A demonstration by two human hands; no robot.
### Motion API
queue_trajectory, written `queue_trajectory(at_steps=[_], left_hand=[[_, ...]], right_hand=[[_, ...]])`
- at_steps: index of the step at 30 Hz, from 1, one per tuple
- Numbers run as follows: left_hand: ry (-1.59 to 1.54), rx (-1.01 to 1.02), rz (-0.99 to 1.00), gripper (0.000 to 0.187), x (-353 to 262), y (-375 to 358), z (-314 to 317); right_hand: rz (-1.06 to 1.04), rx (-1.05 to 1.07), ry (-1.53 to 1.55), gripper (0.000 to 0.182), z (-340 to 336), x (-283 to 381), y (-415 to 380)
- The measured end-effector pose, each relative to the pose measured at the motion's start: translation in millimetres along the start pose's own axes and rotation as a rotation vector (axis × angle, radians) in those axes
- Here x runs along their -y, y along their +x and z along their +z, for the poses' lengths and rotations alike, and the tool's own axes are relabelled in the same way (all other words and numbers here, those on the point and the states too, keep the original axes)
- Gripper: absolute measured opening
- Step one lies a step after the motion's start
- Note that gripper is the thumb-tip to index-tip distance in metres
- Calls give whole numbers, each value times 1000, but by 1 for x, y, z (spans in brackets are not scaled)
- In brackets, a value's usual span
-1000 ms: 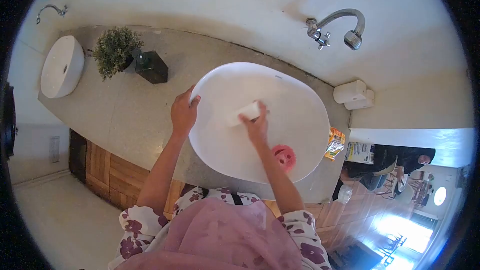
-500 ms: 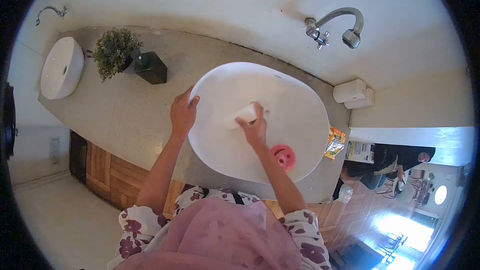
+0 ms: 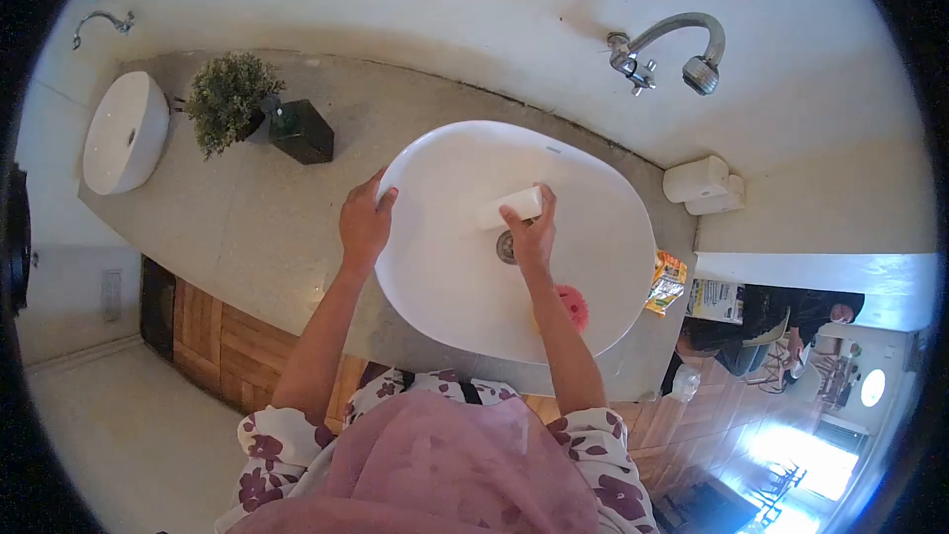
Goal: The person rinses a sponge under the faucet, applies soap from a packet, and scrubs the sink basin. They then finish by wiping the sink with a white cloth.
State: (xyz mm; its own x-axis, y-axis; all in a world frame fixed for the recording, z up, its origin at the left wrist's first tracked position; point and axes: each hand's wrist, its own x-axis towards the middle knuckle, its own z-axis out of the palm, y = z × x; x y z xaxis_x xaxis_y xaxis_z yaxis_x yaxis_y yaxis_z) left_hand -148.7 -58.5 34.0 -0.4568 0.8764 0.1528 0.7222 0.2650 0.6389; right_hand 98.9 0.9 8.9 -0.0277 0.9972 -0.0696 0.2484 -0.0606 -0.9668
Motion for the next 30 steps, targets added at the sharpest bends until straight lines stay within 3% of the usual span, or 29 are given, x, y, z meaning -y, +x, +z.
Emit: queue_trajectory(at_steps=[3, 7, 9, 11, 15, 17, 19, 21, 23, 29, 30], left_hand=[[-6, 44, -51, 38, -5, 1, -4], [-17, 34, -39, 39, -5, -1, -3], [-11, 34, -57, 39, -6, -1, -4], [-5, 31, -47, 39, -3, 0, -3], [-40, 19, -6, 39, 2, 0, 2], [-28, 7, -2, 39, 0, 0, 1], [-12, 3, 5, 39, -1, -1, 1], [-21, -5, 6, 39, -1, -1, 0], [-10, 9, -13, 39, -1, -1, -2], [-23, 49, -56, 39, -7, 0, -5], [-33, 57, -61, 39, -7, 0, -6]], right_hand=[[-30, -51, 44, 69, 11, -5, -15], [-194, 66, -63, 69, 22, -6, -33], [24, -4, -43, 67, 6, 1, -11], [-66, -55, -2, 65, 2, -1, -3], [52, -48, -62, 65, 18, -1, -27], [-177, -9, -38, 67, 31, -17, -43], [-148, 24, -102, 68, 17, -16, -31], [53, -4, -20, 70, 0, -2, -9], [72, -61, -31, 70, 1, 10, -10], [-155, 62, -131, 67, 17, -9, -33], [106, 92, -51, 66, 7, -2, -22]])
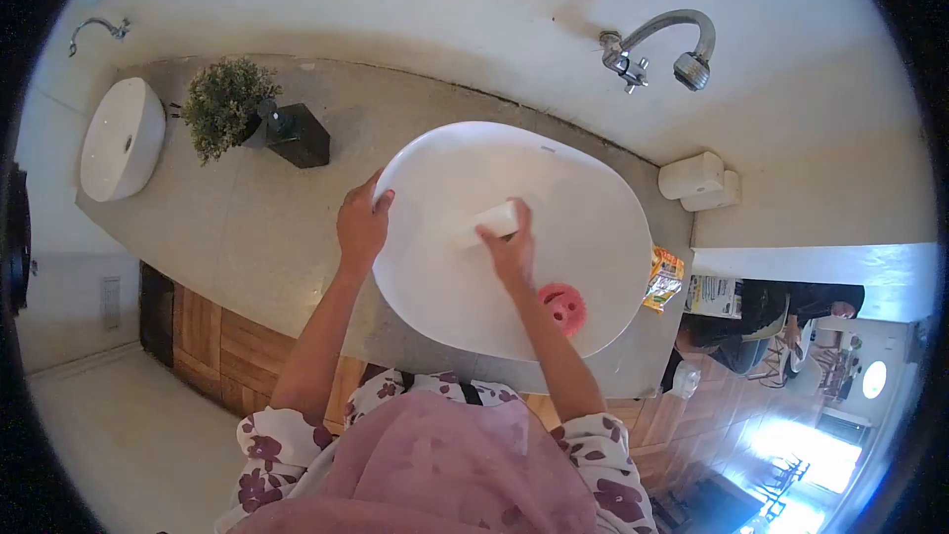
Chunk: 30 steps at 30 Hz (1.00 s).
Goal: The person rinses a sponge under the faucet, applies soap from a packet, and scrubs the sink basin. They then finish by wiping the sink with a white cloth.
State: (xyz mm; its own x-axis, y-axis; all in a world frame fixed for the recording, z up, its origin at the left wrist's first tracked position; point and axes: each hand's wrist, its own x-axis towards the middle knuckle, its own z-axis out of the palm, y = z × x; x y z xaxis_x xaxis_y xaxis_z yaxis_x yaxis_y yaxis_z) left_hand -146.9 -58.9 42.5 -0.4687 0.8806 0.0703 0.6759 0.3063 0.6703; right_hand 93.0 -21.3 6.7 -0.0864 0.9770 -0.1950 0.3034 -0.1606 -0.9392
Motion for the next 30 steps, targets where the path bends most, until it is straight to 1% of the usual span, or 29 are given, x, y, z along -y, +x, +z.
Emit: queue_trajectory(at_steps=[1, 3, 4, 5, 7, 8, 9, 11, 12, 13, 15, 16, 17, 19, 20, 21, 23, 24, 26, 27, 29, 30], left_hand=[[1, -3, -2, 39, 1, 1, 1], [1, -23, 20, 39, 5, 0, 3], [2, -21, 18, 39, 6, -1, 3], [14, -23, 15, 39, 6, -1, 4], [23, -21, 16, 40, 4, -1, 5], [22, -10, 6, 40, 3, 0, 5], [24, 2, -7, 40, 3, 0, 4], [26, 22, -20, 40, 1, -1, 1], [24, 35, -39, 40, 0, 0, 0], [25, 32, -43, 40, 1, 1, 1], [33, -12, 11, 40, 5, 0, 4], [32, -13, 11, 40, 5, 1, 4], [33, -12, 15, 40, 5, 1, 3], [31, -4, 24, 40, 5, 1, 6], [28, -18, 39, 40, 8, 2, 8], [27, -29, 55, 40, 10, 1, 9], [32, -24, 49, 40, 4, 1, 5], [36, -24, 33, 40, 3, 0, 3], [28, -37, 43, 40, 7, 0, 4], [15, -47, 62, 39, 8, 0, 6], [8, -35, 40, 39, 2, 1, 1], [6, -19, 21, 39, 0, 0, 0]], right_hand=[[-1, 4, 1, 66, -8, 1, 9], [-171, -162, 113, 67, -17, 4, 18], [-146, -187, 133, 68, -14, 5, 14], [-148, -188, 131, 68, -7, 3, 9], [-222, -101, -119, 70, 11, -13, -7], [-328, -96, -103, 71, 20, -20, -13], [-329, -96, -102, 71, 18, -17, -11], [-174, -16, -52, 70, 5, -2, -5], [-21, -62, -107, 70, -4, 21, 1], [-23, -56, -107, 70, -10, 19, 8], [-125, -154, 64, 70, -16, 5, 17], [-117, -190, -17, 71, -12, 0, 14], [-119, -191, -20, 71, -3, -6, 8], [-253, -114, -137, 73, 20, -16, -12], [-293, -76, -23, 71, 25, -16, -17], [-292, -78, -21, 71, 21, -15, -14], [-151, -73, -7, 71, 3, -8, 3], [-153, -69, -6, 71, -5, -1, 9], [-81, -159, 175, 71, -16, 11, 13], [-78, -157, 174, 71, -13, 10, 11], [-73, -136, -35, 71, 2, 3, 2], [-234, -135, -110, 70, 18, -3, -6]])
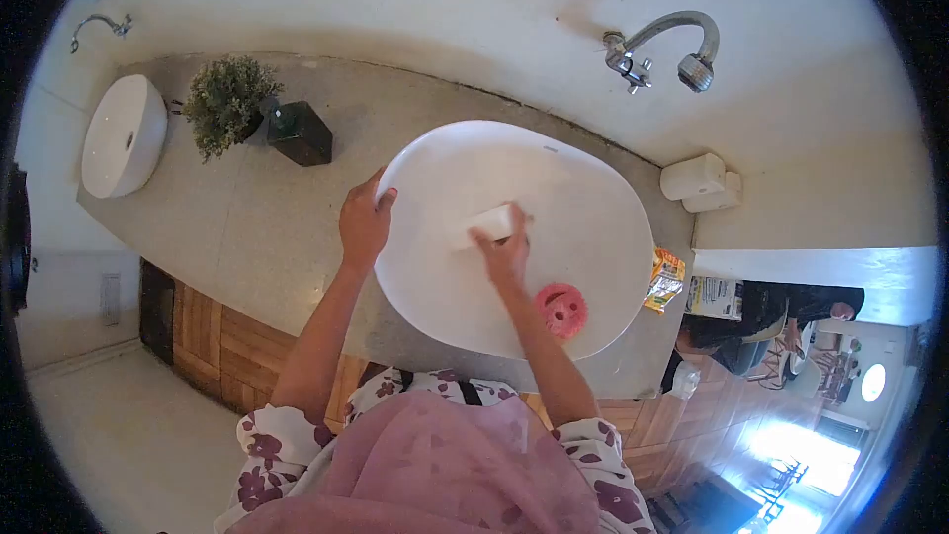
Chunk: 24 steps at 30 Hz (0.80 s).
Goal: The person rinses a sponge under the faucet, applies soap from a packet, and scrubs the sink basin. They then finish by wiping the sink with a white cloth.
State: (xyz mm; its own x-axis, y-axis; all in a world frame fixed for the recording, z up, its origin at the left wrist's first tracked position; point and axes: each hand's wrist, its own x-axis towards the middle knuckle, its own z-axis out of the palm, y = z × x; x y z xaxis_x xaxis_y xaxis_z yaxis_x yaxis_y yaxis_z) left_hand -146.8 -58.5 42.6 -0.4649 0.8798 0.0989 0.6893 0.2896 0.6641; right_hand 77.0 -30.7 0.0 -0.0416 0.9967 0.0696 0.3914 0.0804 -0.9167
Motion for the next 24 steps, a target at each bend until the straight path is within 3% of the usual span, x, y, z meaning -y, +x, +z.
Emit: queue_trajectory(at_steps=[3, 8, 9, 11, 15, 17, 21, 22, 24], left_hand=[[36, -8, 20, 39, 3, -1, 2], [53, -13, 7, 39, 5, -1, 4], [57, -11, 18, 39, 5, -1, 4], [43, -10, 12, 39, 4, -1, 4], [33, 6, -11, 40, 1, -1, 2], [37, -6, 6, 40, 5, 0, 6], [35, -21, 9, 39, 2, -1, 3], [32, -20, 10, 39, 1, -1, 4], [30, -5, 3, 40, 1, 0, 2]], right_hand=[[-45, 89, 23, 69, -5, 3, -6], [173, 12, 282, 69, -30, 1, 20], [175, 14, 281, 69, -23, -4, 14], [-54, 32, -20, 66, -5, -18, 1], [-56, 95, -45, 64, -10, -2, -3], [149, 33, 135, 65, -31, 0, 21], [94, -60, 175, 64, -25, -8, 18], [59, 5, -54, 66, -16, -8, 7], [-26, 22, -5, 66, 0, -6, -11]])
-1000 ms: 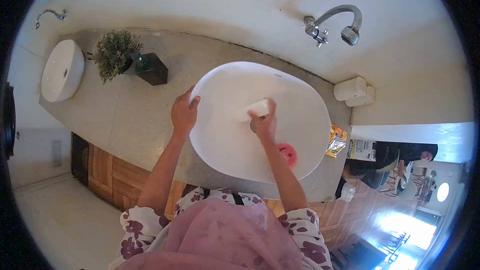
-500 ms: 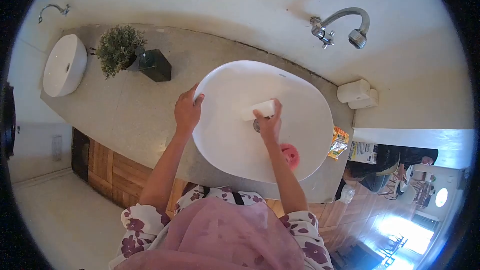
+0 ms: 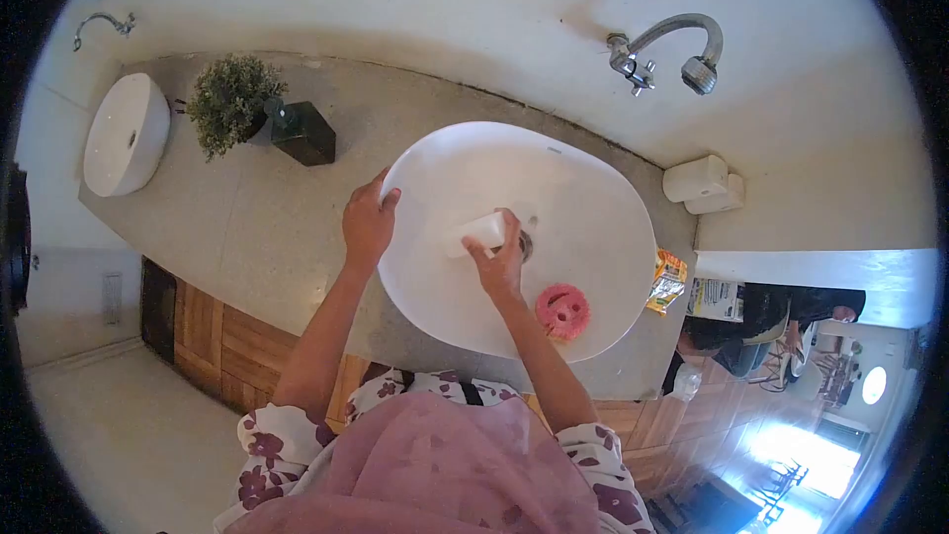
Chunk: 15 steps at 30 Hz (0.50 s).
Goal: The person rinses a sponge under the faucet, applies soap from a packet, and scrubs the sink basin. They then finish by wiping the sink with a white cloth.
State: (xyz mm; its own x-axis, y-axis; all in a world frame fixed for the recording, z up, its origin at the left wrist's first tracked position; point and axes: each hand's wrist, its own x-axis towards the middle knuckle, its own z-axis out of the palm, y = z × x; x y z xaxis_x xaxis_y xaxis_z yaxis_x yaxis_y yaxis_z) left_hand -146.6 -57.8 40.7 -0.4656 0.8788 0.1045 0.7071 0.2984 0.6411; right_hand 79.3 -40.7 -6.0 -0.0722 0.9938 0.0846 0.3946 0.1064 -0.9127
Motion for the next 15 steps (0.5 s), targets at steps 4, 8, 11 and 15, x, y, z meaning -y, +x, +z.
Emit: queue_trajectory(at_steps=[4, 8, 11, 15], left_hand=[[-23, 17, -25, 39, -3, 0, -1], [-9, -2, -3, 40, 1, -2, -2], [-8, 6, -6, 40, -2, -1, 0], [-18, 19, -40, 40, -3, -2, -2]], right_hand=[[27, 31, 32, 67, -29, 1, 27], [178, -78, 153, 65, -27, 6, 26], [112, -30, -28, 66, -7, 0, 8], [89, 13, 91, 67, -20, 2, 22]])
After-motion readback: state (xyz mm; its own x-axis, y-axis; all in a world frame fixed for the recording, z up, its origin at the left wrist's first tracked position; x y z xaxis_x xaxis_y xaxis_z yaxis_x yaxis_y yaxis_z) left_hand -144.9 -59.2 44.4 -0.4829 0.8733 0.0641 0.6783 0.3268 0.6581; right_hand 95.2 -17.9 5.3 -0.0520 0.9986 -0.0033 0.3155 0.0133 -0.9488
